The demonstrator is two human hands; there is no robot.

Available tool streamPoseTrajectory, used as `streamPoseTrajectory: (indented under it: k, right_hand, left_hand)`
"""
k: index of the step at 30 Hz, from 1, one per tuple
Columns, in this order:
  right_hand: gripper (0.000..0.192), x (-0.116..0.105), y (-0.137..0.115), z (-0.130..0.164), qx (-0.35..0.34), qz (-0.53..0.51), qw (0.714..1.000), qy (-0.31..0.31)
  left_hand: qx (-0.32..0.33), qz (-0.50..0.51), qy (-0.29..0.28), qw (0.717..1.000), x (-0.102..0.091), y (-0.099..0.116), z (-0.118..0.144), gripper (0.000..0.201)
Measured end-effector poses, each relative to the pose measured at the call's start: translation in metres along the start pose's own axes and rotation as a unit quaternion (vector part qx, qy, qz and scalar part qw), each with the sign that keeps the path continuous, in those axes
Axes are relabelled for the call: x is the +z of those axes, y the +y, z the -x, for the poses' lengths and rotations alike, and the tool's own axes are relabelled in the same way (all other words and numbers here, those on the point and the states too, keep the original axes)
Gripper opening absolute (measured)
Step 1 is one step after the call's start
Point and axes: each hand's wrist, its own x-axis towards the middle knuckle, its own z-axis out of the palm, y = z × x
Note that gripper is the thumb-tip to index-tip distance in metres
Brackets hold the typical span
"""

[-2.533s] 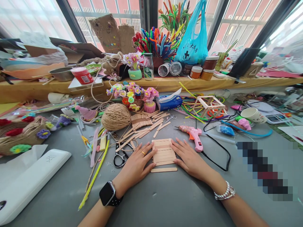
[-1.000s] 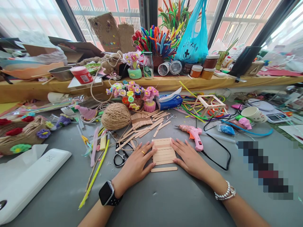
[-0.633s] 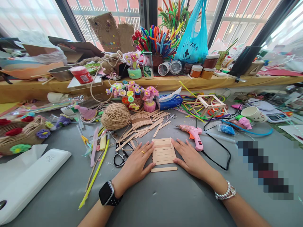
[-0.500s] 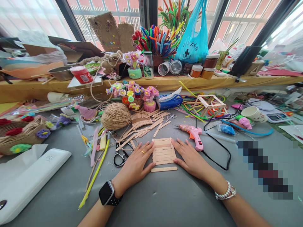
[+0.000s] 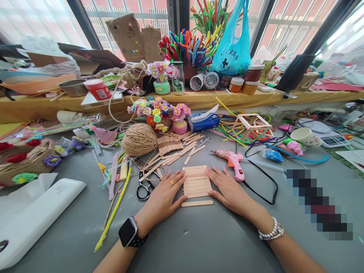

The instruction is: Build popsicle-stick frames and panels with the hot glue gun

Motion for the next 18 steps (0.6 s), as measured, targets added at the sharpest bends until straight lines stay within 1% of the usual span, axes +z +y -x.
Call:
streamPoseTrajectory:
  k: [5,12,18]
  right_hand:
    - [0.055,-0.0007,0.0001,-0.0004,-0.004,-0.001,1.0,-0.002]
    - [0.054,-0.0023,-0.001,-0.0006,-0.002,0.002,1.0,-0.005]
    - [0.055,-0.0011,0.0001,-0.0004,-0.006,-0.004,1.0,0.0]
  left_hand:
    - [-0.001,0.002,0.004,1.0,0.0006,0.0,0.0002,0.049]
    - [-0.006,-0.001,-0.009,1.0,0.0,0.0012,-0.0002,0.049]
    - [-0.007,0.004,-0.003,1.0,0.0009,0.0,0.0003,0.049]
